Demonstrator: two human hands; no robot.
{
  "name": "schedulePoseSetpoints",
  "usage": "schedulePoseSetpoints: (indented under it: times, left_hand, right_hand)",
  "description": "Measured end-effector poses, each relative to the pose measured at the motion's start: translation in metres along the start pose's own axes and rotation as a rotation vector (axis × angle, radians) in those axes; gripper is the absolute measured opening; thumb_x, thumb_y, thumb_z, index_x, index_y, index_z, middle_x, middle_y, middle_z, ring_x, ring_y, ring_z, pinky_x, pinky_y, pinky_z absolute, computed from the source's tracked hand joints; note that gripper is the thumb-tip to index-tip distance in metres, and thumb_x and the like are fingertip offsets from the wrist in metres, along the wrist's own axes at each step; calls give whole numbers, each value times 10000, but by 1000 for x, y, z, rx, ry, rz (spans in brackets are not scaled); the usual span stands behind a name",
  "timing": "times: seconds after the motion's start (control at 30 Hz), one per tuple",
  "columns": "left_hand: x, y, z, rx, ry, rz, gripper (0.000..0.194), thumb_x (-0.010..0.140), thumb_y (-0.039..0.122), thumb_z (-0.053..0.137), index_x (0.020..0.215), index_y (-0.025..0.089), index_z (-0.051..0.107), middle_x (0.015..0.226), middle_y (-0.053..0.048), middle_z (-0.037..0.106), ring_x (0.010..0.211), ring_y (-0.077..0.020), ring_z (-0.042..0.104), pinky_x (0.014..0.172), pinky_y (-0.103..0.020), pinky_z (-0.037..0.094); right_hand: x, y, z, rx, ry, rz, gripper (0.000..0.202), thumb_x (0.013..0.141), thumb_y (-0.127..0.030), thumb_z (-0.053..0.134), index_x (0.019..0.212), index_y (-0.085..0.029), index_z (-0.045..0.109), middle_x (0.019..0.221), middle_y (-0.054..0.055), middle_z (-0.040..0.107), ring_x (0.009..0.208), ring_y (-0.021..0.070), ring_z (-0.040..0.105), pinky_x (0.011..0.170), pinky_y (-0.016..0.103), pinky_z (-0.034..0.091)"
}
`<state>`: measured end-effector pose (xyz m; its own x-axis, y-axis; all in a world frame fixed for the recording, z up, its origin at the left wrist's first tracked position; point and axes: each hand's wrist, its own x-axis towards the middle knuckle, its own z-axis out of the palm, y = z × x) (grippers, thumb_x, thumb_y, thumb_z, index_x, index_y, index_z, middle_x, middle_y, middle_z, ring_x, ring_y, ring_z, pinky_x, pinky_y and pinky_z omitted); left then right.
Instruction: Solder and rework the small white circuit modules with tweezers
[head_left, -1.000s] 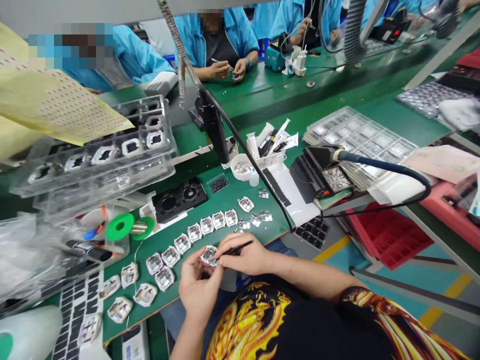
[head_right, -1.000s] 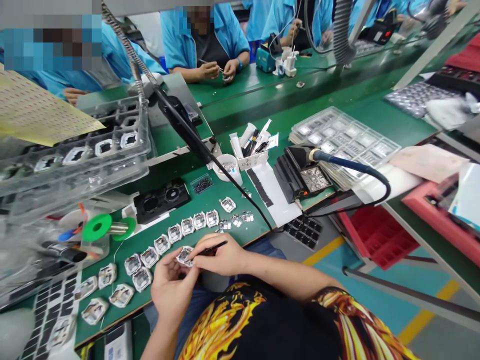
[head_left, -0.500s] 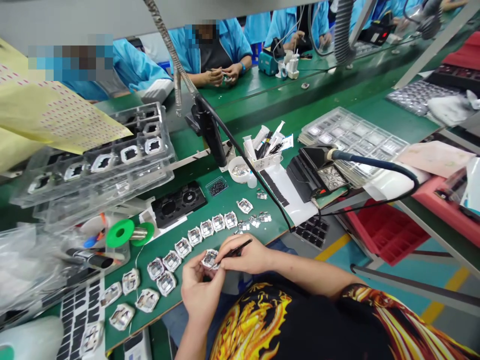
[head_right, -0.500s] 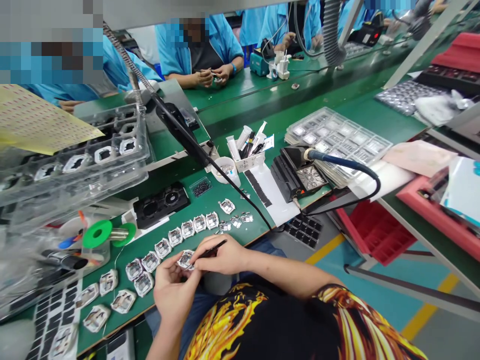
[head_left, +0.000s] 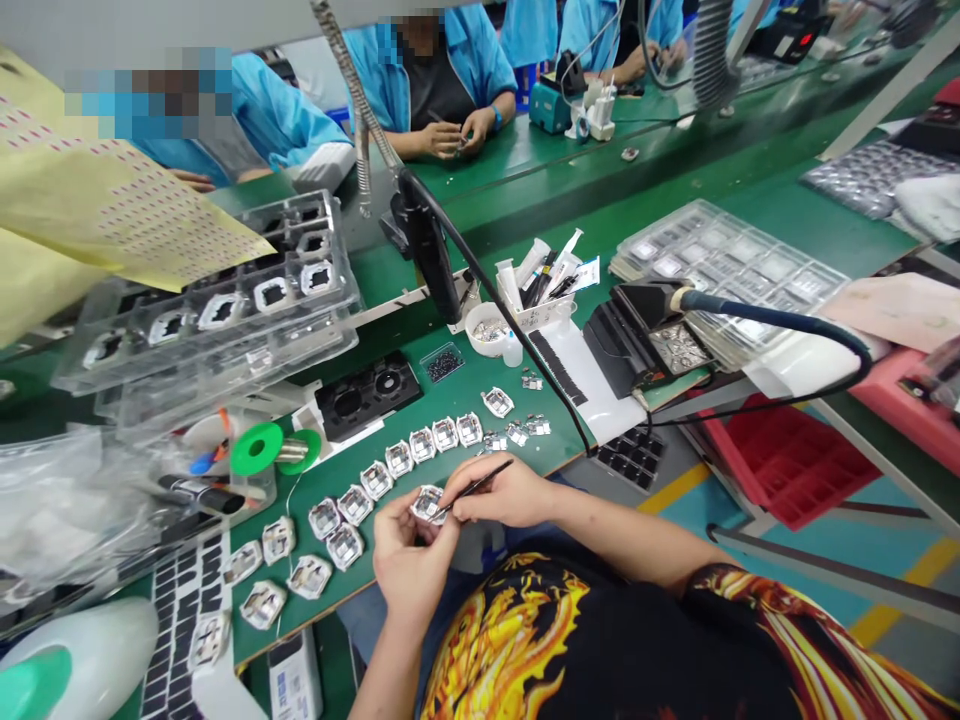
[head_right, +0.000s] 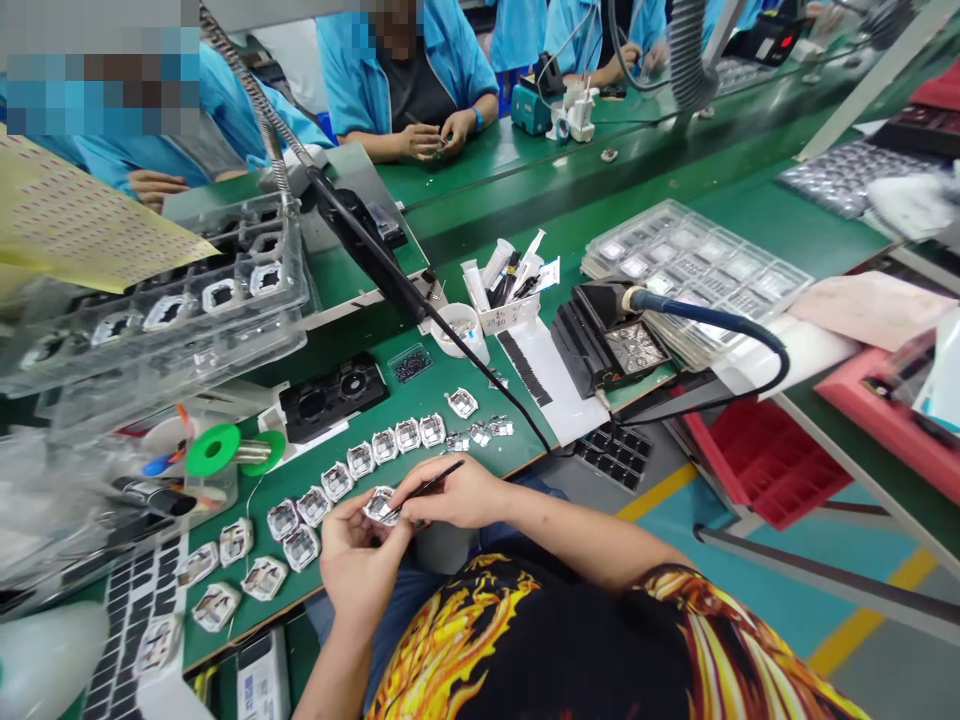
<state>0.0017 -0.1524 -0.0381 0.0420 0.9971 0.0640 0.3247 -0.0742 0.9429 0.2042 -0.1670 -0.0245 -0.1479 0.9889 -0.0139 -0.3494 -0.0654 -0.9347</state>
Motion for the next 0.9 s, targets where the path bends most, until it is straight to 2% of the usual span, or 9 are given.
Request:
schedulePoseSetpoints:
  times: [0.1, 0.33, 0.4, 0.5, 0.63, 0.7, 0.77, 0.83, 0.9]
  left_hand:
    - [1, 4, 3, -10, 5, 13, 588, 750, 387, 960, 1211, 177, 662, 823, -12, 755, 590, -126, 650, 538, -210, 548]
    - [1, 6, 5, -33, 4, 45, 541, 776, 369, 945, 1197, 183, 661, 793, 9, 747, 568, -117, 645, 527, -201, 530]
    - [2, 3, 3, -48, 4, 40, 534, 795, 361, 939, 1211, 185, 653, 848, -14, 777, 611, -132, 693, 551, -212, 556]
    - [6, 1, 3, -17, 28, 66, 541, 810, 320, 927, 1254, 188, 647, 913, -28, 805, 660, -150, 751, 592, -233, 594]
    - [8, 4, 11, 100, 68, 166, 475, 822, 294, 914, 1219, 192, 675, 768, 49, 722, 550, -101, 661, 531, -198, 519]
    - [11, 4, 17, 78, 71, 184, 426, 836, 311, 891, 1185, 200, 673, 716, 75, 672, 507, -78, 604, 486, -176, 455]
    - [14, 1, 20, 41, 82, 213, 417, 850, 313, 868, 1196, 212, 659, 693, 91, 636, 487, -72, 582, 465, -169, 430]
    - [16, -3, 22, 29, 102, 227, 444, 855, 303, 867, 1232, 226, 646, 678, 104, 606, 487, -79, 586, 467, -175, 436]
    - [16, -5, 22, 9, 110, 223, 471, 847, 284, 866, 1256, 239, 638, 693, 102, 599, 498, -87, 594, 472, -185, 443]
  right_hand:
    - [0, 0, 0, 10, -12, -13, 195, 887, -316, 901, 1065, -238, 920, 1036, 34, 826, 878, 136, 763, 799, 263, 636]
    - [1, -1, -4, -97, 1, -137, 194, 873, -196, 871, 1049, -257, 925, 1062, 39, 856, 1004, 151, 798, 934, 280, 652]
    - [1, 0, -4, -85, 12, -143, 170, 876, -212, 883, 1034, -258, 926, 1059, 41, 861, 974, 147, 798, 889, 268, 664]
    - [0, -1, -4, 8, 38, -62, 122, 871, -289, 922, 986, -248, 924, 1063, 51, 871, 844, 134, 786, 720, 239, 669]
    - [-7, -4, 1, 52, 128, 11, 162, 881, -372, 932, 969, -238, 911, 1077, 61, 886, 758, 134, 801, 639, 239, 675]
    - [-9, -5, 4, -74, 188, -68, 157, 923, -381, 902, 998, -243, 907, 1102, 69, 893, 758, 142, 807, 651, 265, 695]
    - [-10, -4, 8, -299, 245, -234, 93, 998, -317, 837, 1028, -255, 900, 1110, 72, 899, 911, 179, 847, 813, 331, 740]
    - [-10, -3, 12, -506, 244, -411, 122, 1033, -219, 790, 1097, -263, 883, 1100, 65, 902, 1039, 206, 860, 961, 400, 739]
    - [-9, -3, 14, -678, 194, -563, 211, 1037, -155, 774, 1202, -261, 851, 1143, 73, 900, 1083, 213, 863, 986, 415, 732]
